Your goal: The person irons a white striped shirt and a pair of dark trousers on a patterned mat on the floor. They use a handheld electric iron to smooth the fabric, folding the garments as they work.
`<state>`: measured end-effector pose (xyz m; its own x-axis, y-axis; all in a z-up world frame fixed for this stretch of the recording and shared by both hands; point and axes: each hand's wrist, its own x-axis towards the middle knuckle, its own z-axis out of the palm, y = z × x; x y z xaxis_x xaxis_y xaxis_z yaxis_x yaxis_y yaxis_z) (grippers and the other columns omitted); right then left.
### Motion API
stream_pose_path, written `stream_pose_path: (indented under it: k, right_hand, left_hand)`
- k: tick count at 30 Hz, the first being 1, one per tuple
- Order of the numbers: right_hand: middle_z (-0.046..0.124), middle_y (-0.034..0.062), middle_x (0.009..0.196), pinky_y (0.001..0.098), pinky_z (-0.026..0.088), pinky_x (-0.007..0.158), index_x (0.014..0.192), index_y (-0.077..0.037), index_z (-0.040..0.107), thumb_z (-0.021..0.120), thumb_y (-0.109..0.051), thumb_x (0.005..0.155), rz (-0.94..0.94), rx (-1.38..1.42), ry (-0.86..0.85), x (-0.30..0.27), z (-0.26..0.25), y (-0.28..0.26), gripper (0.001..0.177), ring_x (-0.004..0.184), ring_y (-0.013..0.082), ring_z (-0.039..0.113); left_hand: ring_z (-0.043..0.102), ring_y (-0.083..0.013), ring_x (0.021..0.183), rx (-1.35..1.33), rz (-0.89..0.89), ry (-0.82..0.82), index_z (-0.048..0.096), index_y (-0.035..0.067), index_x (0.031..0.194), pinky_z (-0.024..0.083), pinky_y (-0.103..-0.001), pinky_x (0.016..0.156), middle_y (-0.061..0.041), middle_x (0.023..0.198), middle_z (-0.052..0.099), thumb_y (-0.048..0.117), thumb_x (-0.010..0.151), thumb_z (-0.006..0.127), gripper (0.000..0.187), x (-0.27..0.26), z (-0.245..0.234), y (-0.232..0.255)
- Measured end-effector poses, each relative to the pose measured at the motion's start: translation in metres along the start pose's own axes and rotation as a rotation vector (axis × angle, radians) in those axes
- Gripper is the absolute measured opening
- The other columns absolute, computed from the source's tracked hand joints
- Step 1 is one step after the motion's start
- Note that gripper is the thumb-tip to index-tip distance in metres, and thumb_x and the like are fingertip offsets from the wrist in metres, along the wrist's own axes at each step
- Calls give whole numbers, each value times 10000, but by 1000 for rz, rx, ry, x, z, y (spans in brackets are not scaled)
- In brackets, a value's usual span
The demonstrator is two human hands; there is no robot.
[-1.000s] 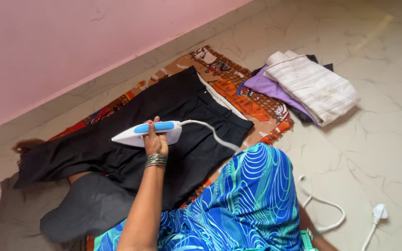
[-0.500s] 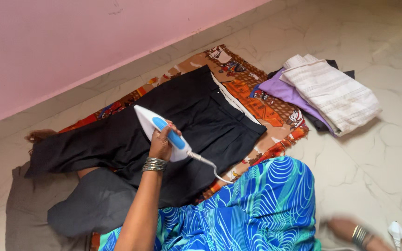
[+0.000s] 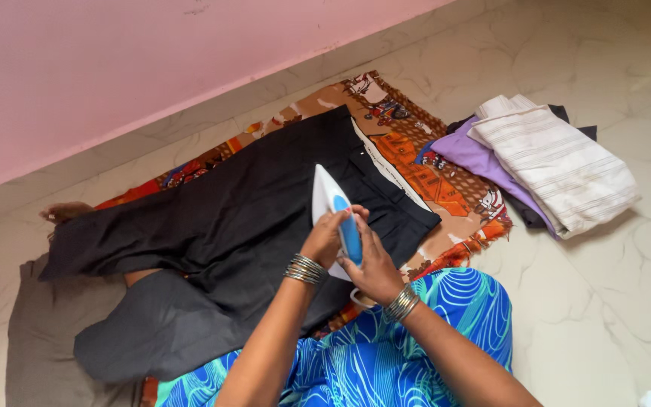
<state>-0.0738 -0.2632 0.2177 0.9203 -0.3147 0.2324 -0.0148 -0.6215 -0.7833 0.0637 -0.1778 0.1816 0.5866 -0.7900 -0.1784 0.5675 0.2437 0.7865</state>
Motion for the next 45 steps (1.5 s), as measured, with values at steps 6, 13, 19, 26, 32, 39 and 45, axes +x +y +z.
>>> stream_pose_path:
  k: [6,13,19,26,32,39,45]
  right_hand:
    - [534,298,1405,480,522,990,1615,-95,230,711,-157,874,-84,-162,147,14,-10,67,885,1236,435,587]
    - [614,271,1146,516,523,896,1630,-191,203,595,-254,923,204,-335,-152,51,-15,139,810,986,465,652]
    - [597,314,1137,547,522,881,1631,-220,139,574,-251,920,259,-393,-252,61,28,185,834,954,497,649]
    - [601,311,1103,565,555,797,1613,-244,198,565,-262,948,221,-513,-228,89,42,182,760,856,496,671]
    - [615,293,1079,570,560,761,1602,-270,221,575,-277,953,196,-557,-208,108,49,191,739,837,485,674]
    - [619,311,1061,569,550,812,1624,-284,183,570,-253,956,202,-488,-264,94,40,202,772,870,502,665]
    - [613,322,1065,570,542,822,1620,-240,162,583,-238,940,240,-461,-279,37,4,192,800,877,507,657]
  left_hand:
    - [649,-178,1033,421,149,-20,640,-38,1305,556,-325,910,-124,1188,694,236,1017,602,399,11,0,-41]
    - [469,-324,1448,1562,256,620,559,173,1421,378,-565,1175,-101,1496,566,405,934,663,550,-73,-126,-85]
    - [7,-415,1564,1787,-342,795,184,360,1614,69,-821,1087,-97,1720,42,669,930,470,804,-126,-224,-112]
    - [-147,-383,1560,1735,-542,691,77,402,1619,-48,-801,1099,-64,1718,-138,858,748,577,1103,-131,-216,-99]
    - [-227,-388,1545,1714,-651,606,-33,405,1618,-69,-790,1106,-79,1699,-235,900,645,661,1293,-131,-204,-85]
    - [-192,-378,1560,1728,-621,624,14,406,1628,-52,-789,1117,-61,1715,-186,896,607,682,1315,-134,-203,-83]
    - [-205,-380,1556,1746,-656,566,-7,397,1624,-60,-782,1117,-72,1712,-202,906,596,694,1345,-142,-206,-85]
